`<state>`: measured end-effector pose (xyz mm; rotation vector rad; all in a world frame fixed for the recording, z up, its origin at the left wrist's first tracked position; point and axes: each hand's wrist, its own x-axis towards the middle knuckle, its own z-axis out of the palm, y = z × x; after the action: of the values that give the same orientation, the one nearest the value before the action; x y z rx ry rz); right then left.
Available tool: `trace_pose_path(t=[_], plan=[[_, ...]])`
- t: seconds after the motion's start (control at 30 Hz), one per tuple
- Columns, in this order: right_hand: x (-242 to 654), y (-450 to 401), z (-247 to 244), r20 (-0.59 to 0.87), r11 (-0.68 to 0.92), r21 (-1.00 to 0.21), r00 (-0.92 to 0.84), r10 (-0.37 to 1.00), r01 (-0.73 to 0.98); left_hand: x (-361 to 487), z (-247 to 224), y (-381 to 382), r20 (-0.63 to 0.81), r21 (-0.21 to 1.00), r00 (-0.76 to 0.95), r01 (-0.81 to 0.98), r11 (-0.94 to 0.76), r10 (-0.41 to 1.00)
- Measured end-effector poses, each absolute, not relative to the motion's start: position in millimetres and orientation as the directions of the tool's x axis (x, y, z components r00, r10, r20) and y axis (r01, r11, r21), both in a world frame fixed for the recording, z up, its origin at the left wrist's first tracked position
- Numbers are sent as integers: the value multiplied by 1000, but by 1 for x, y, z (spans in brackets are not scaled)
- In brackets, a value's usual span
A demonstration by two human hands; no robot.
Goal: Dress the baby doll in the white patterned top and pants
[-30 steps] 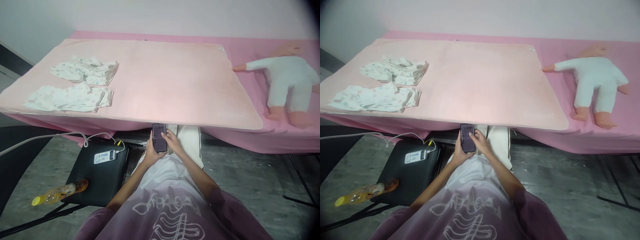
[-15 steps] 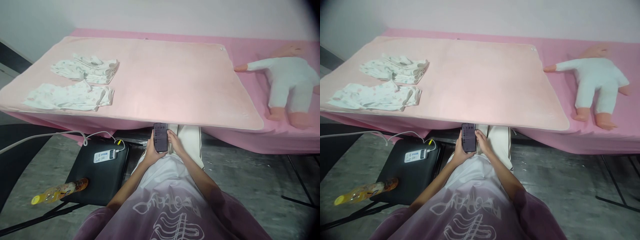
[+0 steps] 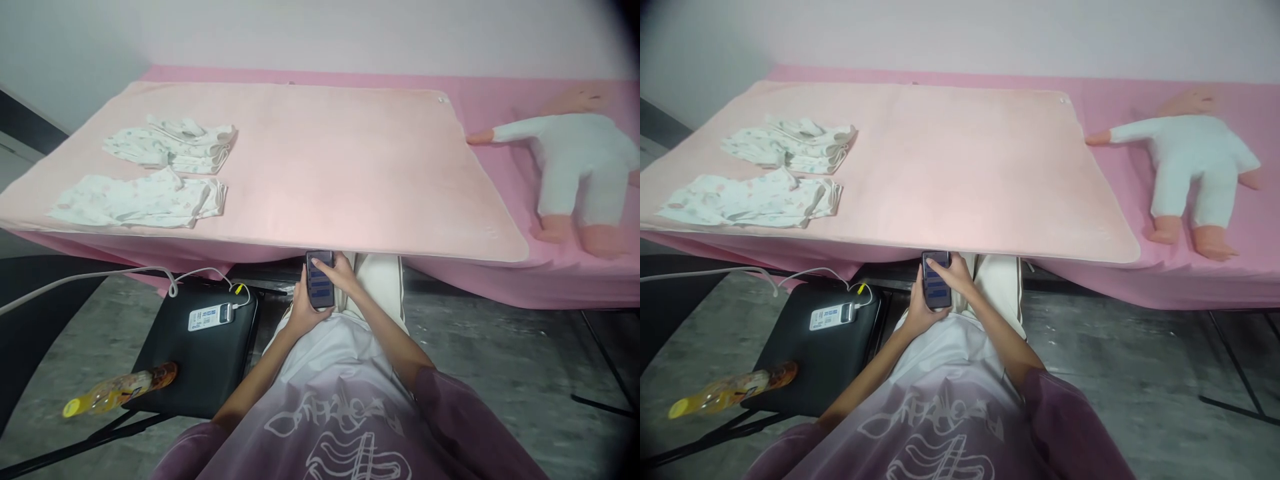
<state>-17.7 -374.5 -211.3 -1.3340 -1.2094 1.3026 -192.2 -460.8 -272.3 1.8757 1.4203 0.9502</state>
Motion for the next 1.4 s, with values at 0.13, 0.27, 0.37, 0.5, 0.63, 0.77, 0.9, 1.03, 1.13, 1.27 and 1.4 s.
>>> trace_pose_path(t=[0.13, 0.27, 0.37, 0.5, 0.63, 0.77, 0.9, 1.03, 1.13, 1.27, 1.4], plan=[[-28, -380, -202, -142, -150, -985, 94, 985, 82, -192, -271, -461, 200, 779, 176, 568, -266, 964], [-34, -378, -199, -147, -164, -981, 149, 978, 108, -190, -270, -461, 211, 770, 176, 576, -274, 961], [-35, -375, -199, -176, -195, -973, 151, 973, 125, -190, -269, -460, 208, 777, 179, 566, -274, 962], [-35, -373, -199, -199, -219, -967, 152, 968, 131, -191, -268, -459, 194, 800, 180, 540, -261, 964], [-36, -374, -198, -186, -207, -970, 159, 970, 128, -192, -270, -458, 185, 810, 183, 529, -255, 966], [-36, -373, -196, -184, -209, -968, 170, 968, 140, -193, -272, -458, 168, 799, 193, 547, -248, 967], [-35, -373, -195, -204, -226, -965, 157, 966, 136, -192, -271, -458, 176, 800, 194, 542, -255, 965], [-34, -372, -194, -209, -229, -964, 147, 967, 137, -191, -269, -458, 166, 808, 200, 534, -249, 966], [-33, -372, -193, -210, -233, -961, 154, 966, 147, -191, -267, -458, 156, 812, 195, 532, -238, 968], [-33, -372, -197, -179, -207, -966, 172, 969, 158, -190, -264, -458, 151, 805, 209, 541, -243, 966], [-32, -376, -209, -101, -144, -969, 212, 972, 201, -190, -257, -457, 127, 776, 220, 586, -235, 967]])
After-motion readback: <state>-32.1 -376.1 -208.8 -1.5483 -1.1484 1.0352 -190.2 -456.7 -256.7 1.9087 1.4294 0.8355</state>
